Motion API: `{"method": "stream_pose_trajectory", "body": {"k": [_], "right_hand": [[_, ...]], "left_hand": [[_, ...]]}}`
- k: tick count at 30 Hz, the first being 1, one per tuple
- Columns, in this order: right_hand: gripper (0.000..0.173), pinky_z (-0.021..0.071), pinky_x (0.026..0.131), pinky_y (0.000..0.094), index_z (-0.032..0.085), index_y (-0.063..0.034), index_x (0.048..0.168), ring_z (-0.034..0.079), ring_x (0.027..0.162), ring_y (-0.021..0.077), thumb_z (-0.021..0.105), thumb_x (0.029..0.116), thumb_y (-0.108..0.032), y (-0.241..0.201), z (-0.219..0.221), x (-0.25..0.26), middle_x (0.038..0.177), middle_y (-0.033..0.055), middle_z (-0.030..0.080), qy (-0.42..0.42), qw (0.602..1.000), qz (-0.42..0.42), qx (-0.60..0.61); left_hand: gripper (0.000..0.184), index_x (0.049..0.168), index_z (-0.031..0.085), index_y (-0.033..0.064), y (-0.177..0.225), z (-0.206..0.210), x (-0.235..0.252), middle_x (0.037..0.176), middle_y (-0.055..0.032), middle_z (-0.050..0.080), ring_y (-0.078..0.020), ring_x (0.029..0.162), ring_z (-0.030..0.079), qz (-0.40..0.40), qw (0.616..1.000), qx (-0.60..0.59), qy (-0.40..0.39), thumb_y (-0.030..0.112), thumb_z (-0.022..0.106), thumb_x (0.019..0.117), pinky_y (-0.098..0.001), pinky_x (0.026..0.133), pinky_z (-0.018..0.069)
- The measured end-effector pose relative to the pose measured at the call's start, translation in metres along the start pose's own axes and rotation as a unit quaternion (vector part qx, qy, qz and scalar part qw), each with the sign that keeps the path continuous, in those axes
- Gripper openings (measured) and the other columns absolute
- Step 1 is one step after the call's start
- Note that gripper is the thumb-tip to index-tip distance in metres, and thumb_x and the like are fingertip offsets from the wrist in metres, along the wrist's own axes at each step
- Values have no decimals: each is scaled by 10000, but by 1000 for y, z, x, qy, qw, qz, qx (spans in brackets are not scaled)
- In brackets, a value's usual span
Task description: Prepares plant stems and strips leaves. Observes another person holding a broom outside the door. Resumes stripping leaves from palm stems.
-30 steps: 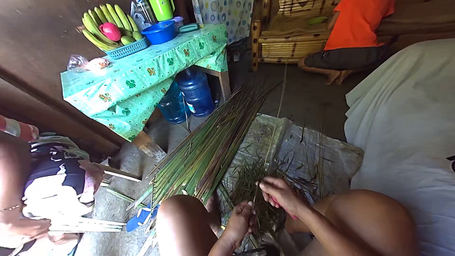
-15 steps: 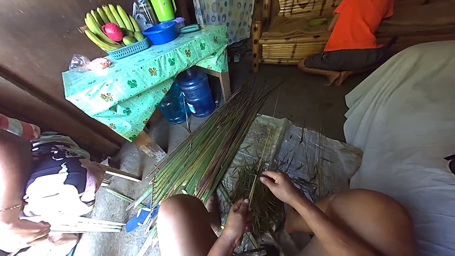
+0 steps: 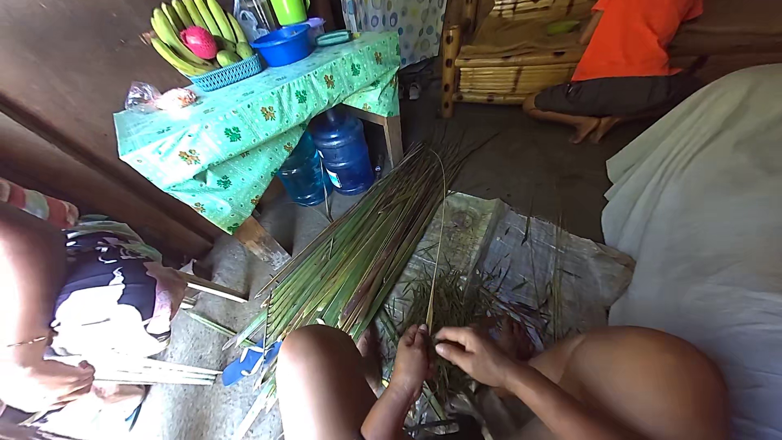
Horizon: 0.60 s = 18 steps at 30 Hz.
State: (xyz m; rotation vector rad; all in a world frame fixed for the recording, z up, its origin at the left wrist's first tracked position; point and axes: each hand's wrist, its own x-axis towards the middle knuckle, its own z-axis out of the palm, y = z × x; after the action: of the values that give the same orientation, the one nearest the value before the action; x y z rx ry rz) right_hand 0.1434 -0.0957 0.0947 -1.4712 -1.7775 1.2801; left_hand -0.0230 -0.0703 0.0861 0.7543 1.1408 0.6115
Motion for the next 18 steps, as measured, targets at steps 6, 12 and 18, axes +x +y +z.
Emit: {"method": "stream_pose_trajectory", "body": {"k": [6, 12, 18], "right_hand": [[308, 527, 732, 391, 720, 11, 1018, 658, 757, 218, 529, 1032, -230, 17, 4, 9, 822, 147, 691, 52, 994, -62, -71], [332, 526, 729, 431, 709, 13, 986, 656, 766, 243, 499, 1019, -241, 33, -8, 20, 816, 148, 675, 128, 986, -47, -93], [331, 512, 667, 299, 709, 23, 1159, 586, 661, 108, 490, 1054, -201, 45, -35, 28, 805, 80, 664, 230, 973, 13, -12]], "left_hand": [[291, 959, 525, 69, -8, 3, 1, 597, 39, 426, -44, 450, 391, 37, 999, -6, -3, 166, 312, 1132, -189, 426, 352], [319, 924, 487, 109, -8, 4, -11, 560, 64, 374, -23, 422, 336, -21, 996, -59, -67, 215, 279, 1142, -165, 404, 296], [377, 889, 471, 125, -11, -4, -23, 571, 75, 400, 14, 406, 344, -86, 974, -137, -162, 241, 217, 1143, -122, 382, 305]]}}
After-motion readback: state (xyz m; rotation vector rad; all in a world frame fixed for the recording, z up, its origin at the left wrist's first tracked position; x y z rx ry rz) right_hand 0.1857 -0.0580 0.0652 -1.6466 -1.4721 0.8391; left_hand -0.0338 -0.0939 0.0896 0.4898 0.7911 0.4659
